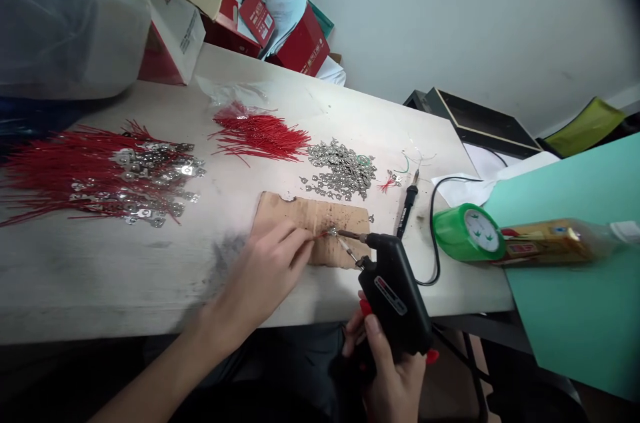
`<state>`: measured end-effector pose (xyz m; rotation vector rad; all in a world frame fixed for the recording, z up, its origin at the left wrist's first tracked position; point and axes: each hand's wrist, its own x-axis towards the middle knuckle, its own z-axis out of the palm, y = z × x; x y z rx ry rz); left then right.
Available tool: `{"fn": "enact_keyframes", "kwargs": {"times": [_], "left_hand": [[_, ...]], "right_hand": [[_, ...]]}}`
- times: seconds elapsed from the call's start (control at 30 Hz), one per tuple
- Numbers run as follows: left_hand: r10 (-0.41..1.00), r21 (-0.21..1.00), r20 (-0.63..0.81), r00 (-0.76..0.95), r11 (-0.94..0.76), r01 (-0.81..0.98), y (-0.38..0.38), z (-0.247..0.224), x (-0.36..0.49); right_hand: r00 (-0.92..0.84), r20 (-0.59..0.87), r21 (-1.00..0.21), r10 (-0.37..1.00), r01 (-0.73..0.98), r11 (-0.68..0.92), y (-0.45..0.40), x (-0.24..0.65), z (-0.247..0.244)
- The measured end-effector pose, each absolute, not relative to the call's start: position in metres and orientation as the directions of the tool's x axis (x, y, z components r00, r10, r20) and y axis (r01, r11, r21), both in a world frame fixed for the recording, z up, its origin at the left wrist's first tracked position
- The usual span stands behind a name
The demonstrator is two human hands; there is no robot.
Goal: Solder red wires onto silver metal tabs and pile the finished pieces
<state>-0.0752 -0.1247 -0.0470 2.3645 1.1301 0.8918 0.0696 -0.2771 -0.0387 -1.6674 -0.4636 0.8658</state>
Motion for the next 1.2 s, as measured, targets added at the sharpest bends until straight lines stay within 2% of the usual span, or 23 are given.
{"fn": "enact_keyframes", "kwargs": {"times": [0.37, 0.57, 0.8, 1.07, 1.2], "left_hand": [[0.813, 0.594, 0.396, 0.426, -0.581, 0.557, -0.1256, -0.0476, -0.0724], [0.815, 0.6, 0.389, 0.429, -0.578, 0.554, -0.1258, -0.0481, -0.0728], [0.811, 0.595, 0.405, 0.422, -0.584, 0.552, -0.1258, -0.0492, -0.0737], [0.818, 0.61, 0.387, 0.426, -0.573, 0.547, -0.126, -0.0482, -0.0735], [0.814, 0.61, 0.393, 0.427, -0.578, 0.541, -0.126, -0.0475, -0.0734]], "right_hand": [[0.628, -0.26, -0.965, 0.734, -0.137, -0.225, -0.2774, 0.0739, -0.0428], [0.593, -0.246, -0.968, 0.767, -0.102, -0.231, -0.2812, 0.0767, -0.0452], [0.621, -0.265, -0.963, 0.737, -0.131, -0.236, -0.278, 0.0728, -0.0421], [0.581, -0.213, -0.97, 0.785, -0.027, -0.243, -0.2786, 0.0787, -0.047], [0.614, -0.244, -0.96, 0.751, -0.043, -0.277, -0.2771, 0.0759, -0.0421]]}}
